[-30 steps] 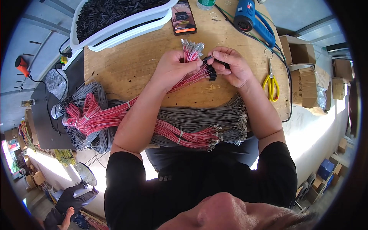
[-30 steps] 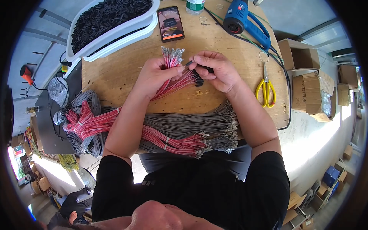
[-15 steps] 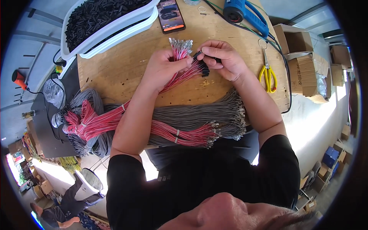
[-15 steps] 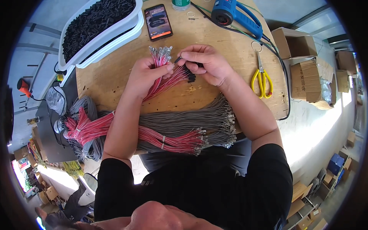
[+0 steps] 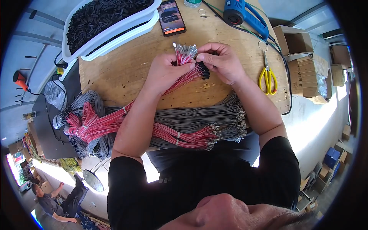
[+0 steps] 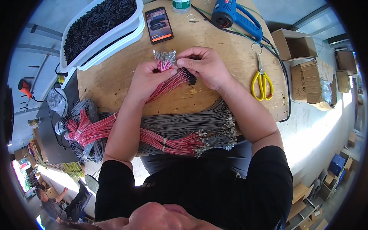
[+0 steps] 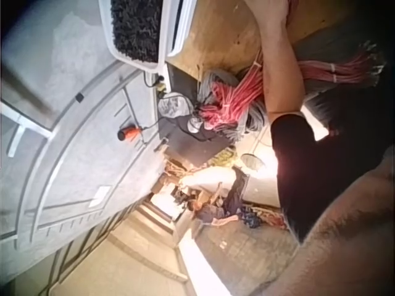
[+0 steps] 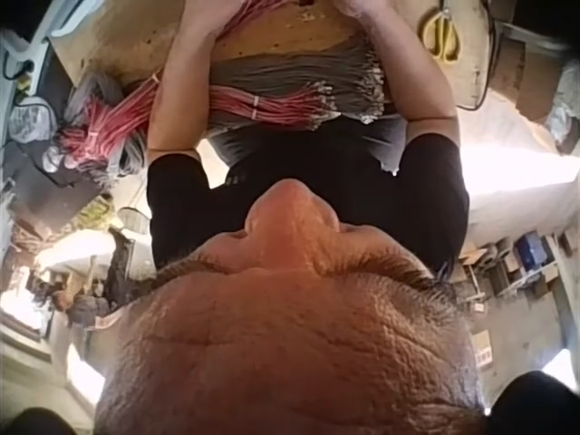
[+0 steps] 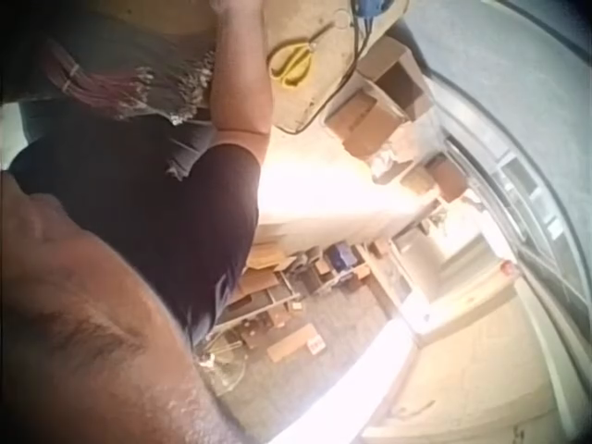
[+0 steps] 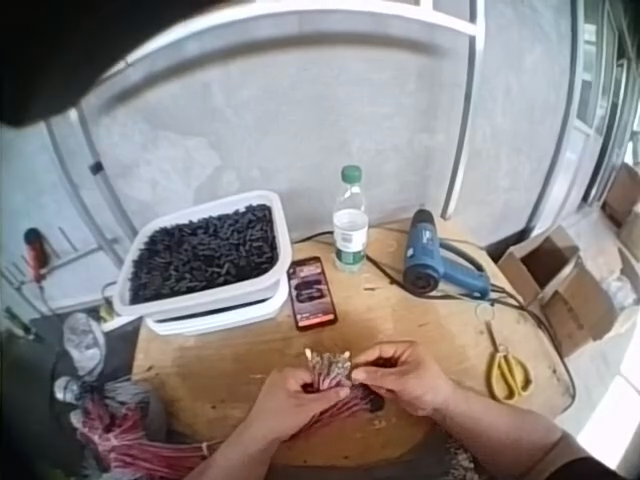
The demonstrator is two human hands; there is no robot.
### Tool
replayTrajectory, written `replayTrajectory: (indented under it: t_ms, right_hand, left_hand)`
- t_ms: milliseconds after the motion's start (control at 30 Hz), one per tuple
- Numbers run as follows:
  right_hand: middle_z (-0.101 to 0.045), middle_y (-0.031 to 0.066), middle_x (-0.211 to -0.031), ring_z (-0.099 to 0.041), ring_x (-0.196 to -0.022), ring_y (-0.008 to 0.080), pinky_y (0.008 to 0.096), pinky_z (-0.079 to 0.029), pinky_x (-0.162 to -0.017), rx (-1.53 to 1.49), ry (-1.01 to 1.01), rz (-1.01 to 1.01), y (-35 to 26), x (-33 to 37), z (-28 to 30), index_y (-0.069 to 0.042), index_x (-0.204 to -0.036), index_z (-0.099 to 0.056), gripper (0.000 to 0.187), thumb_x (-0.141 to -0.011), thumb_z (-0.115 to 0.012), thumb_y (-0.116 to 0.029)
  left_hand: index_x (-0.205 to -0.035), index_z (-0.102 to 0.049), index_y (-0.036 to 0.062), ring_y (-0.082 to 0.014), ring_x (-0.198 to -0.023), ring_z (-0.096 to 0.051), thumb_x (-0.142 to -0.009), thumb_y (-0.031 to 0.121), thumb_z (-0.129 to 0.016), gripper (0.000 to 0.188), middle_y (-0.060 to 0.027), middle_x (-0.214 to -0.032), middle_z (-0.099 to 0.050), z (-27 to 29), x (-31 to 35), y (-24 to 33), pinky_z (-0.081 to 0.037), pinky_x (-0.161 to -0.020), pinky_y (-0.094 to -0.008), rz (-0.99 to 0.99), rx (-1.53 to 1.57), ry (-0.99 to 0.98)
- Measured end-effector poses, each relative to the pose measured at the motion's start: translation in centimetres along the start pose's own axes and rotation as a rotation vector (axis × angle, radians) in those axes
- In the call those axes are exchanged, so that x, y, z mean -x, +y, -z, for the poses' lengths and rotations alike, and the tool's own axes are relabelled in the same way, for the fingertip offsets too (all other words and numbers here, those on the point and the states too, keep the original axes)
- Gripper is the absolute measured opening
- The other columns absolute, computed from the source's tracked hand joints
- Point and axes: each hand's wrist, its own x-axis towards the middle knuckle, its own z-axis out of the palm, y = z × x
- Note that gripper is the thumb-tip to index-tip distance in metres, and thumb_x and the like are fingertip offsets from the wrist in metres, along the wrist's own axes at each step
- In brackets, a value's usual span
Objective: Manually attaching black plastic sleeves to the terminal ends of red and white wire bundles at a factory workbench.
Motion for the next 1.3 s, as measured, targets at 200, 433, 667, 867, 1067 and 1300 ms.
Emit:
replayTrajectory:
  t_ms: [200,433,667,867,1067,1300]
  right_hand:
    - [-0.067,0.0009,-0.082,-0.048,-0.060,0.0025,0.0184,-0.035,-0.052,0.066,-0.042,0.024,0.2,0.0,0.3,-0.001,-0.099,-0.069,0.008,-0.092,-0.072,-0.005]
    - [-0.064,-0.0003,-0.078,-0.048,-0.059,0.0031,0.0189,-0.034,-0.051,0.062,-0.001,-0.068,-0.1,0.1,0.5,-0.002,-0.096,-0.068,0.008,-0.091,-0.072,-0.006]
    - [-0.064,0.0036,-0.084,-0.048,-0.063,0.0059,0.0198,-0.034,-0.050,-0.183,-0.046,-0.194,-0.5,-0.4,1.8,-0.001,-0.101,-0.067,0.015,-0.096,-0.067,-0.015]
    - [-0.059,0.0117,-0.101,-0.050,-0.071,0.0125,0.0205,-0.037,-0.051,-0.565,0.066,-0.164,-0.6,-1.4,3.5,0.005,-0.118,-0.054,0.024,-0.099,-0.052,-0.010]
    - [-0.058,0.0123,-0.104,-0.047,-0.070,0.0111,0.0198,-0.037,-0.052,-0.469,0.019,-0.135,-0.3,-1.7,3.3,0.004,-0.115,-0.055,0.021,-0.097,-0.054,-0.006]
    - [-0.060,0.0122,-0.102,-0.049,-0.072,0.0127,0.0220,-0.038,-0.055,-0.533,0.042,-0.119,-0.6,-1.6,3.2,0.002,-0.112,-0.055,0.018,-0.095,-0.056,-0.004]
  left_hand:
    - [-0.092,-0.077,0.0016,-0.0078,-0.072,-0.064,-0.083,0.018,-0.082,0.020,-0.0036,-0.079,-0.074,0.2,0.1,0.3,-0.051,-0.068,-0.0277,-0.003,-0.072,-0.035]
    - [-0.099,-0.073,-0.0018,-0.0084,-0.069,-0.062,-0.087,0.006,-0.077,0.015,-0.0032,-0.081,-0.070,-0.2,-0.1,0.2,-0.050,-0.064,-0.0237,-0.025,0.054,0.039]
    - [-0.090,-0.075,0.0012,-0.0074,-0.071,-0.063,-0.085,0.015,-0.078,0.014,-0.0016,-0.078,-0.071,0.0,0.0,-0.1,-0.051,-0.068,-0.0264,0.034,0.128,0.015]
    - [-0.095,-0.070,-0.0029,-0.0098,-0.068,-0.060,-0.087,0.006,-0.076,0.013,-0.0044,-0.079,-0.068,-0.1,-0.3,0.5,-0.049,-0.064,-0.0254,0.073,0.211,0.005]
    - [-0.093,-0.070,-0.0019,-0.0094,-0.069,-0.060,-0.087,0.007,-0.077,0.013,-0.0034,-0.079,-0.067,0.1,-0.3,0.5,-0.048,-0.065,-0.0248,0.089,0.191,-0.004]
    - [-0.094,-0.071,-0.0016,-0.0084,-0.070,-0.061,-0.086,0.011,-0.078,0.016,-0.0028,-0.078,-0.068,0.4,-0.3,0.3,-0.049,-0.065,-0.0241,0.087,0.138,-0.018]
